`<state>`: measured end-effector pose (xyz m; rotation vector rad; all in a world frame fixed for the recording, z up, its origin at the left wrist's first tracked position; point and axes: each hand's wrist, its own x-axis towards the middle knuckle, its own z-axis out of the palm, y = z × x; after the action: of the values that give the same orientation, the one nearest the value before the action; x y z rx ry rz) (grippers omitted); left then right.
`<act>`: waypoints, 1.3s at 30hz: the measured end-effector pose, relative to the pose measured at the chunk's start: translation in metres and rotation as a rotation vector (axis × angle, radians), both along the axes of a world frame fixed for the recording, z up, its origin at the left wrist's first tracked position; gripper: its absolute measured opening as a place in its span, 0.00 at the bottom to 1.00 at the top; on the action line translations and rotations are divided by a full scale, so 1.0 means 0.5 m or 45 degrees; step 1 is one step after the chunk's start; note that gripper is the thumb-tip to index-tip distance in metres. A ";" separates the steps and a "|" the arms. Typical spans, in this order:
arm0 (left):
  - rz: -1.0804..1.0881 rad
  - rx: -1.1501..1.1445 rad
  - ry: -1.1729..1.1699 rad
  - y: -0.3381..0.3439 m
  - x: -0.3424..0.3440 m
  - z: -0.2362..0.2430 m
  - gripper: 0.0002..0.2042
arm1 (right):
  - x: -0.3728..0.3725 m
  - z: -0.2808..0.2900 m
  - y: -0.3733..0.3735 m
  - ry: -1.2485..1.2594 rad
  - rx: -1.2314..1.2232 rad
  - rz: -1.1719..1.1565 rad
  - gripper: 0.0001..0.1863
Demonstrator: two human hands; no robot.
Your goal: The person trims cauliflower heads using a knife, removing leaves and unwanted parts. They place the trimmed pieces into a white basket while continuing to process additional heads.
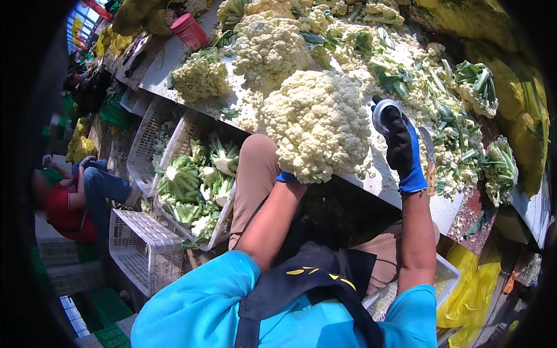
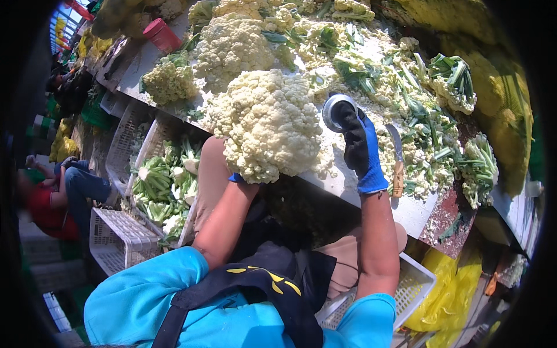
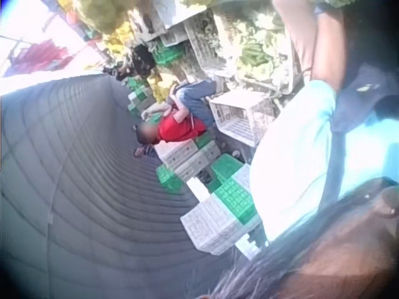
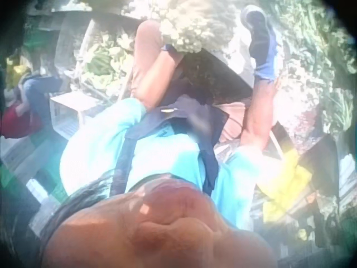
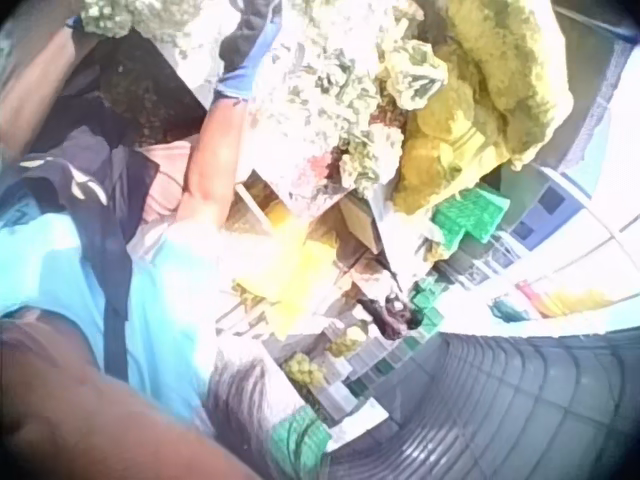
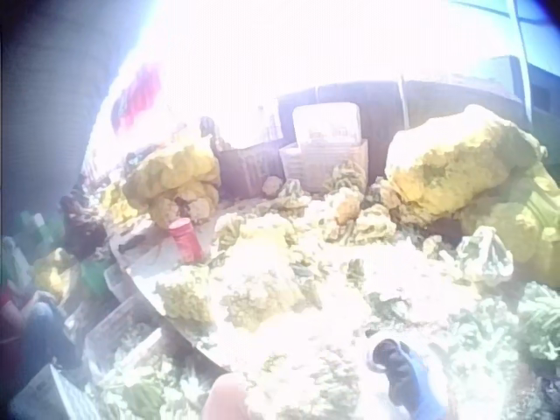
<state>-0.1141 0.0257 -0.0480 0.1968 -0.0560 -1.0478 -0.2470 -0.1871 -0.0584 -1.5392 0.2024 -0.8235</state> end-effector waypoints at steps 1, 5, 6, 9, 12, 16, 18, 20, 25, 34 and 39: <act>-0.010 0.010 0.012 0.002 -0.007 -0.004 0.23 | 0.003 0.036 0.030 0.068 -0.098 0.019 0.17; -0.068 0.017 0.029 -0.022 -0.010 -0.016 0.25 | 0.011 0.202 0.128 0.083 0.401 0.233 0.26; -0.076 0.019 0.020 -0.028 -0.007 -0.012 0.25 | 0.014 0.189 0.128 0.193 0.238 0.215 0.24; -0.091 0.020 0.016 -0.044 0.006 -0.007 0.26 | 0.015 0.158 0.098 0.299 0.544 0.294 0.18; -0.067 0.031 -0.002 -0.048 0.023 0.003 0.27 | 0.010 0.117 0.052 0.203 0.160 0.221 0.24; 0.001 0.117 -0.202 -0.053 0.029 0.008 0.26 | 0.054 0.143 0.066 0.270 0.385 0.303 0.23; -0.059 0.029 -0.058 -0.073 0.053 0.016 0.27 | 0.078 0.117 0.061 0.308 0.569 0.267 0.22; -0.049 0.034 -0.050 -0.063 0.053 0.012 0.27 | 0.068 0.094 0.055 0.248 0.582 0.227 0.18; 0.009 0.030 -0.046 -0.047 0.055 -0.014 0.27 | 0.067 0.114 0.035 0.044 0.843 0.235 0.22; 0.018 -0.004 -0.060 -0.098 0.063 -0.037 0.27 | 0.067 0.156 0.070 -0.130 0.555 0.179 0.17; 0.000 0.004 -0.062 -0.105 0.057 -0.037 0.27 | 0.056 0.177 0.094 0.230 0.112 0.013 0.16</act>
<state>-0.0855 -0.0269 -0.0667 0.2250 -0.0986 -1.0430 -0.2192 -0.1399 0.0301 -1.5301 0.3581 -0.6592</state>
